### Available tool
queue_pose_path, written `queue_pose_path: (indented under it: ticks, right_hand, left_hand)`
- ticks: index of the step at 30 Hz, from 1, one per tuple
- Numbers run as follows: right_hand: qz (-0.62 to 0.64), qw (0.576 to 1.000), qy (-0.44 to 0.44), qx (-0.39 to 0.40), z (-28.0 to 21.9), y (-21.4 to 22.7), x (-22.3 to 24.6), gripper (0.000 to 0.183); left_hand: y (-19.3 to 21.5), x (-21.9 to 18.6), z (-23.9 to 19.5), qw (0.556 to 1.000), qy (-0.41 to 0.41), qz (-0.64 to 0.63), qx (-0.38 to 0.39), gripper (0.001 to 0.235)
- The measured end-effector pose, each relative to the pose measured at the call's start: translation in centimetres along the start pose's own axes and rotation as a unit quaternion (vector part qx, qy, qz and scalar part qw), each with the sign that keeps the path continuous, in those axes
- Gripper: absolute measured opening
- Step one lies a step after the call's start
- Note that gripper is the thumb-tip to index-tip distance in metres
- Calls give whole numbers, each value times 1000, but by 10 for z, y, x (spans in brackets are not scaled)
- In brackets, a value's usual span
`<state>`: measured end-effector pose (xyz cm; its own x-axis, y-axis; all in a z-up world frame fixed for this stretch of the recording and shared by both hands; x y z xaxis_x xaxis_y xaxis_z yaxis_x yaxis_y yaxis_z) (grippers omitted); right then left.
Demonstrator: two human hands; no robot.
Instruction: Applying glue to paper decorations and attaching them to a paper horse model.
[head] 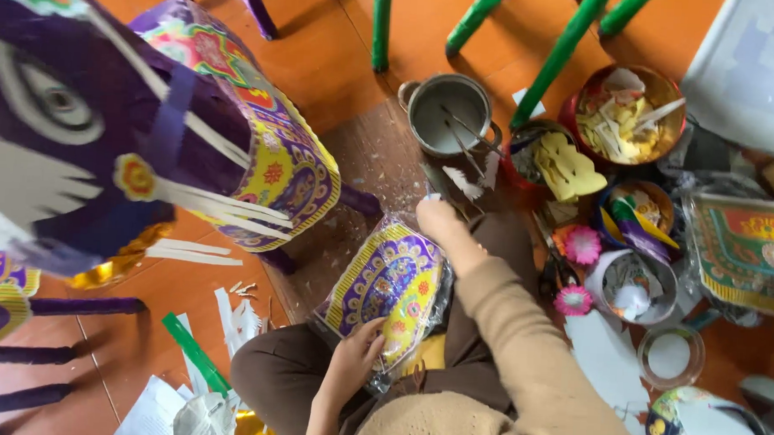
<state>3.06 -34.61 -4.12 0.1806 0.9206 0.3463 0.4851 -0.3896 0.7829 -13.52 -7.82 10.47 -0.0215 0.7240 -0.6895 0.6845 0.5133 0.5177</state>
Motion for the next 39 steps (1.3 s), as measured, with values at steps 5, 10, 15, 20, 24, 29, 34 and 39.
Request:
queue_pose_path:
  ticks: [5, 10, 15, 20, 24, 29, 34, 39]
  right_hand:
    - [-60, 976, -187, 93, 35, -28, 14, 37]
    - [-32, 989, -139, -38, 11, -4, 11, 31]
    - [146, 982, -70, -100, -26, 58, 25, 28]
    - [259, 953, 20, -159, -37, 74, 26, 29]
    - [288, 930, 57, -219, -90, 126, 73, 32]
    - [216, 811, 300, -454, -175, 255, 152, 10]
    - [381, 680, 449, -437, -275, 372, 253, 14]
    - [357, 588, 580, -437, -277, 428, 321, 14]
  left_hand:
    - [35, 5, -20, 985, 27, -123, -116, 32]
    - [95, 3, -36, 960, 5, -197, -200, 25]
    - [181, -42, -54, 886, -166, -246, -356, 59]
    - [243, -122, -78, 777, -321, -401, -363, 84]
    - [267, -145, -80, 777, -324, -417, -344, 95]
    - [283, -160, -78, 812, -293, -421, -279, 106]
    - [292, -173, -76, 839, -248, -423, -236, 116]
    - [293, -174, -65, 819, -262, -450, -241, 112]
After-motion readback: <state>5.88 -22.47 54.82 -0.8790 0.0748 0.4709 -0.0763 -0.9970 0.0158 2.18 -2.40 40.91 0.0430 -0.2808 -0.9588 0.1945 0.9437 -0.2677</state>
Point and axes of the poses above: each hand's wrist, its own z-axis towards the middle knuckle, its own y-axis out of the back of the hand, x = y × z, the point moved 2 cm from there along z, towards the middle knuckle, and after that the axes turned 2 degrees about -x, right-handed, at the moved point
